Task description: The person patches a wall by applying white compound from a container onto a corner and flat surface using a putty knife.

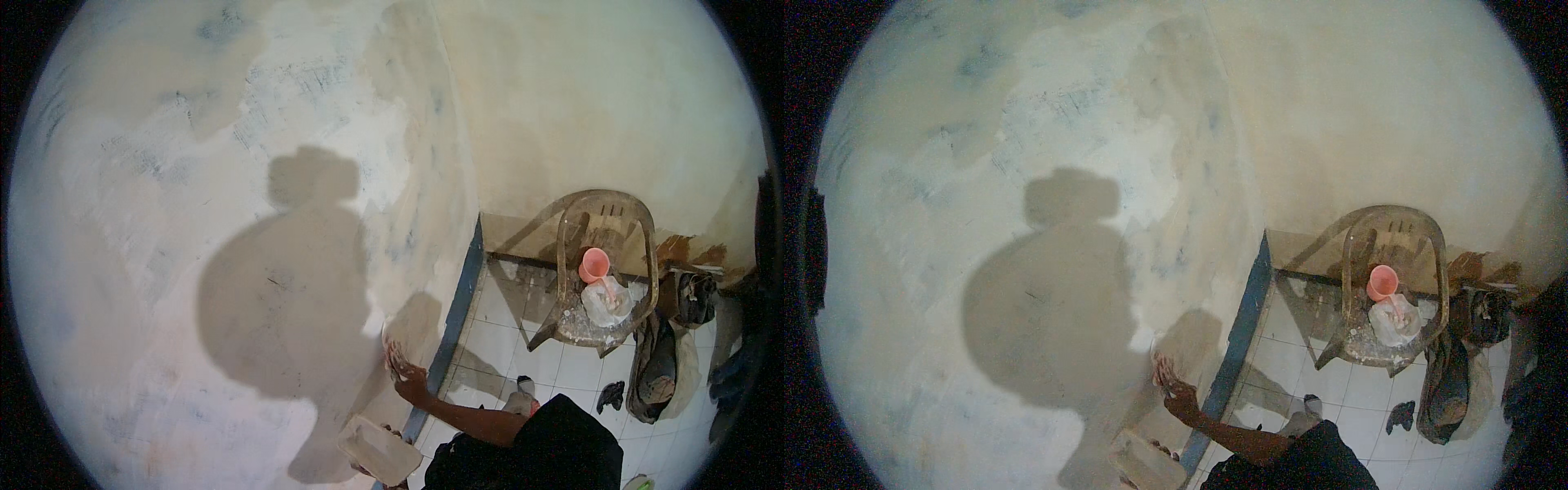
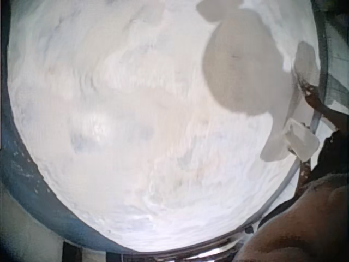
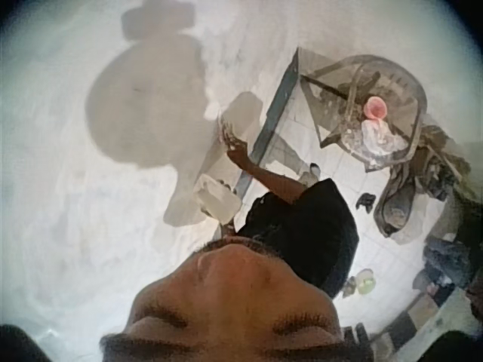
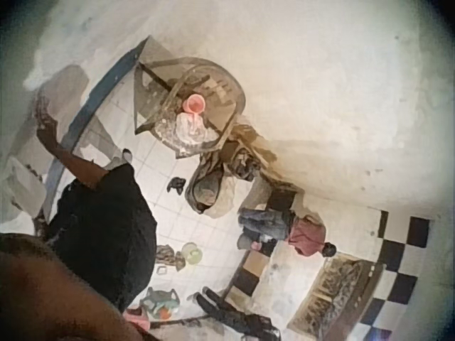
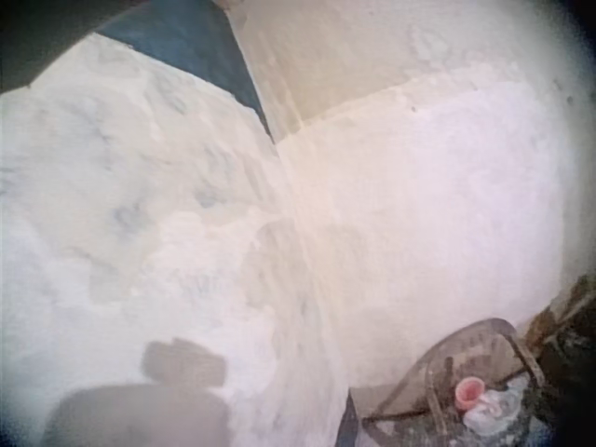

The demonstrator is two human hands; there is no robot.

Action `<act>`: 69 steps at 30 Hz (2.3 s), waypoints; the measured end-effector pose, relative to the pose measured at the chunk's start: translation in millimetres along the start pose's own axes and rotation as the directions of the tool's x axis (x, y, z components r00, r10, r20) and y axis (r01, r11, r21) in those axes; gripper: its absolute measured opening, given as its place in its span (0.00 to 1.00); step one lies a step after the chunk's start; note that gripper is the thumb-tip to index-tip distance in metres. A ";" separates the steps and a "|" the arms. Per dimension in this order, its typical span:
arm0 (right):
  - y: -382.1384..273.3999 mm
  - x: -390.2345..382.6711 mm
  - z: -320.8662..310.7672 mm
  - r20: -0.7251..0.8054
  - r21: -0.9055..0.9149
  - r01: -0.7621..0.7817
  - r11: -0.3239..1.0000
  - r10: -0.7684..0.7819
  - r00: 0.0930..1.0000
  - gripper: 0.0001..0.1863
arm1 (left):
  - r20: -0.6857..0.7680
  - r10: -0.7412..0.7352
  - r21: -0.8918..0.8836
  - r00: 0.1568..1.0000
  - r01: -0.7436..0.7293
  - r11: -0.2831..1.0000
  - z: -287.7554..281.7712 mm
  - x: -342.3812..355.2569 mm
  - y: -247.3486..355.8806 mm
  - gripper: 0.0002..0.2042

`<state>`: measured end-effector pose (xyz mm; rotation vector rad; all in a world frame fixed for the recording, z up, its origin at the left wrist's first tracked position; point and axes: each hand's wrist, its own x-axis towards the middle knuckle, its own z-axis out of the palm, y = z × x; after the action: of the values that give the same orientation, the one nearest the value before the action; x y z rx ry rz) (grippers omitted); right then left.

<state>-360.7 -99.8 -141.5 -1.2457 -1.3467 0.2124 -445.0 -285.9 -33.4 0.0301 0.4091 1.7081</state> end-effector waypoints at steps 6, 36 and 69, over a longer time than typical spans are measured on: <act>41.9 37.5 -63.3 0.118 0.072 -0.261 0.963 0.252 0.961 0.25 | 0.203 -0.096 0.069 0.974 0.084 0.994 6.9 14.9 -8.6 0.47; -14.1 123.9 -86.9 -0.007 -0.370 -0.086 0.925 0.090 0.996 0.23 | 0.145 -0.087 -0.026 0.986 0.091 0.995 6.4 1.0 -1.5 0.48; 53.8 333.3 -70.1 -0.232 0.010 -0.131 0.991 0.130 0.964 0.29 | 0.421 -0.283 0.150 0.862 0.241 0.959 46.6 0.9 -12.3 0.37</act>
<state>-174.7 129.5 36.7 -1.3225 -1.0662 0.1501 -421.8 -271.9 6.4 0.4050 0.1429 1.3587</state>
